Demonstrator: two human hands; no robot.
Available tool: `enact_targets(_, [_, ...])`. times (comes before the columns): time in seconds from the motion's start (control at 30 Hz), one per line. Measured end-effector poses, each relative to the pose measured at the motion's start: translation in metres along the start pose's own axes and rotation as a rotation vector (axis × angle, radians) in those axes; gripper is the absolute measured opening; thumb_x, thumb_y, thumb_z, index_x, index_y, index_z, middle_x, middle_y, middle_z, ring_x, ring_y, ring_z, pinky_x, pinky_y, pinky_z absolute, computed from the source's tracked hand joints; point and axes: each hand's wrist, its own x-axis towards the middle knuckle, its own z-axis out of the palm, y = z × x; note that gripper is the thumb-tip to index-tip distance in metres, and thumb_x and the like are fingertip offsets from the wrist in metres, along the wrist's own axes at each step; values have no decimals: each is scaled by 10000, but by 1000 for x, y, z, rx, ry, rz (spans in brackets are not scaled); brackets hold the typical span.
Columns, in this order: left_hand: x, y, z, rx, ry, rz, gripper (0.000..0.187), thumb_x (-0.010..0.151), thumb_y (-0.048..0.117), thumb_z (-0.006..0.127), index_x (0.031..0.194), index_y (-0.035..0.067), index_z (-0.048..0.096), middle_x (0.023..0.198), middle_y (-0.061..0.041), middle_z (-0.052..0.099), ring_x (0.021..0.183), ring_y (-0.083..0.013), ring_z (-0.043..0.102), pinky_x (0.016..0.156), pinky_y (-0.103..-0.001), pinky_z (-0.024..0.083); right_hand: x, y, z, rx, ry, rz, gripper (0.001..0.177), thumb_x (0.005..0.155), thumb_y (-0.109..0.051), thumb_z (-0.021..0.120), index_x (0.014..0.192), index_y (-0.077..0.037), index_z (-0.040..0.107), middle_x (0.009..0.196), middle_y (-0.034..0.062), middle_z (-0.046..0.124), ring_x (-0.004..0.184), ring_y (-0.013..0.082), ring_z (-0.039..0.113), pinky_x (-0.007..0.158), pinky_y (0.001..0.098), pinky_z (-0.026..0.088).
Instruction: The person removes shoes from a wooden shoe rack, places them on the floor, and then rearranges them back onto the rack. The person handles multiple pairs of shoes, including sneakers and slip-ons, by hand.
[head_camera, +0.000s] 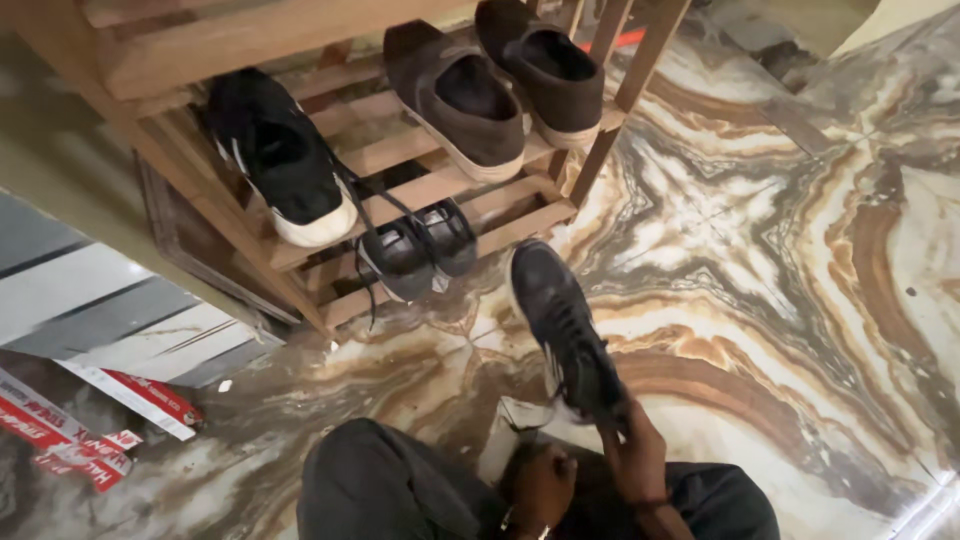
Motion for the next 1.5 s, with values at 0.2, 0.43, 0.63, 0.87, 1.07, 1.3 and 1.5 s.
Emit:
enact_targets(0.2, [10, -21, 19, -41, 108, 115, 209, 862, 286, 793, 904, 107, 694, 815, -142, 713, 804, -369, 699, 717, -476, 552, 134, 4, 37, -51, -57, -66, 314, 963, -164, 641, 1258, -62, 608, 999, 266, 697, 926, 497, 660, 709, 541, 523])
enact_targets(0.43, [20, -33, 27, -10, 133, 129, 211, 813, 287, 830, 873, 133, 698, 762, -72, 748, 771, -300, 722, 700, -457, 551, 309, -46, 99, -25, 5, -292, 443, 892, -161, 764, 1258, -69, 532, 1164, 239, 677, 1065, 490, 636, 854, 536, 516])
enact_targets(0.63, [18, -23, 22, -112, 34, -39, 217, 859, 314, 804, 919, 144, 682, 815, -68, 754, 796, -274, 742, 732, -439, 569, 280, 14, 133, -88, -129, -232, 770, 852, -239, 800, 1468, 3, 407, 1401, 316, 536, 1284, 497, 510, 1053, 521, 443])
enact_targets(0.87, [25, -20, 11, -131, -150, -66, 234, 980, 349, 754, 1025, 127, 696, 835, -108, 713, 787, -288, 731, 745, -414, 562, 55, 125, 94, -341, -530, 77, 735, 764, -382, 800, 1416, -169, 536, 1485, 175, 519, 1394, 393, 476, 1111, 457, 505])
enact_targets(1.07, [-10, 37, -22, -130, 92, 81, 218, 901, 294, 764, 954, 101, 678, 789, -102, 732, 745, -297, 718, 691, -415, 557, 7, 152, 76, -428, -600, 139, 1009, 742, -432, 849, 1574, -404, 278, 1678, 123, 170, 1525, 443, 170, 1053, 723, 402])
enact_targets(1.3, [40, 150, -226, 112, 735, 244, 746, 890, 360, 729, 1478, 15, 426, 1355, -254, 586, 1190, -424, 605, 969, -462, 497, 18, 142, 86, -490, -703, 266, 1023, 767, -488, 867, 1566, -453, 229, 1722, 64, 44, 1573, 414, 56, 1000, 844, 328])
enact_targets(1.5, [79, 212, -402, 354, 1176, 591, 819, 846, 99, 832, 1532, 62, 388, 1473, -341, 460, 1333, -519, 472, 1097, -531, 406, 24, 131, 85, -471, -711, 296, 975, 756, -464, 880, 1544, -451, 307, 1745, 68, 12, 1582, 413, 60, 999, 826, 360])
